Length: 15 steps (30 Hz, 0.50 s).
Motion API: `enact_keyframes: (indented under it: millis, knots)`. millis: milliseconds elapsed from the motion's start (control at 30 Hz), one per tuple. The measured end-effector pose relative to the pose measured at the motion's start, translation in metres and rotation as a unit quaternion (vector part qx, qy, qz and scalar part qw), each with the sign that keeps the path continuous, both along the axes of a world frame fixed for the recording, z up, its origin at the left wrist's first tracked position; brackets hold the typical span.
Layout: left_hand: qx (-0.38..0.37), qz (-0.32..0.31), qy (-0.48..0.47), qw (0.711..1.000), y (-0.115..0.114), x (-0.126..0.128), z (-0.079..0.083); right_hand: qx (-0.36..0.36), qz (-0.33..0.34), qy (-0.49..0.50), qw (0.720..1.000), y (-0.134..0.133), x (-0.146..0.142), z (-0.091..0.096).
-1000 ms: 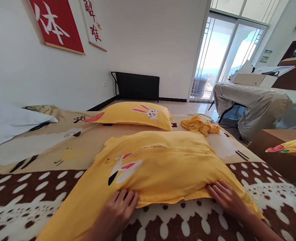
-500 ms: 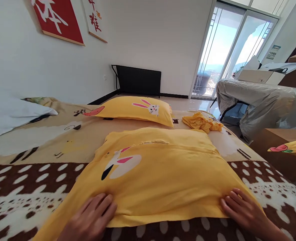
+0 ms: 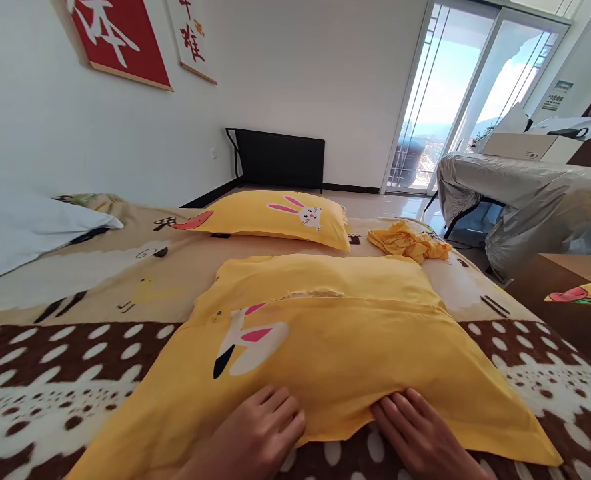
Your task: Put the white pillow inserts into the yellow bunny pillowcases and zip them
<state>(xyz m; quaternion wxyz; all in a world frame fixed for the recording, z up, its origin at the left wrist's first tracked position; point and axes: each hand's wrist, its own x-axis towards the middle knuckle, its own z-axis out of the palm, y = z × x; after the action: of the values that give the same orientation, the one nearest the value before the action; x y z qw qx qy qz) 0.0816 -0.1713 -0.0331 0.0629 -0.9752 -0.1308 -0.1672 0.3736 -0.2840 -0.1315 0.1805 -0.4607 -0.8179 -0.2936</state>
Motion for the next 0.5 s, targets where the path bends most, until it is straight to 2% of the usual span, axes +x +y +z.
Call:
enact_keyframes:
  millis: [67,167,233,300,367,433,500]
  knots:
    - [0.009,0.012,0.021,1.0,0.013,0.022,-0.005,0.018,-0.019,0.004,1.0,0.011,-0.012,0.002]
    - [-0.007,0.053,0.05,0.997,0.039,0.044,-0.03,0.036,-0.049,0.018,0.998,0.02,-0.022,0.0]
    - [-0.014,0.053,0.054,0.997,0.054,0.047,-0.05,0.044,-0.064,0.025,0.997,0.024,-0.026,-0.001]
    - [-0.023,0.034,0.054,0.998,0.063,0.043,-0.062,0.053,-0.073,0.026,0.996,0.026,-0.029,0.001]
    - [-0.059,0.011,0.056,0.997,0.064,0.034,-0.063,0.054,-0.075,0.031,0.995,0.029,-0.033,0.005]
    - [-0.102,-0.007,0.059,0.993,0.06,0.027,-0.058,0.045,-0.077,0.046,0.995,0.032,-0.036,0.01]
    - [-0.115,-0.017,0.056,0.992,0.055,0.022,-0.053,0.034,-0.078,0.063,0.994,0.034,-0.038,0.014]
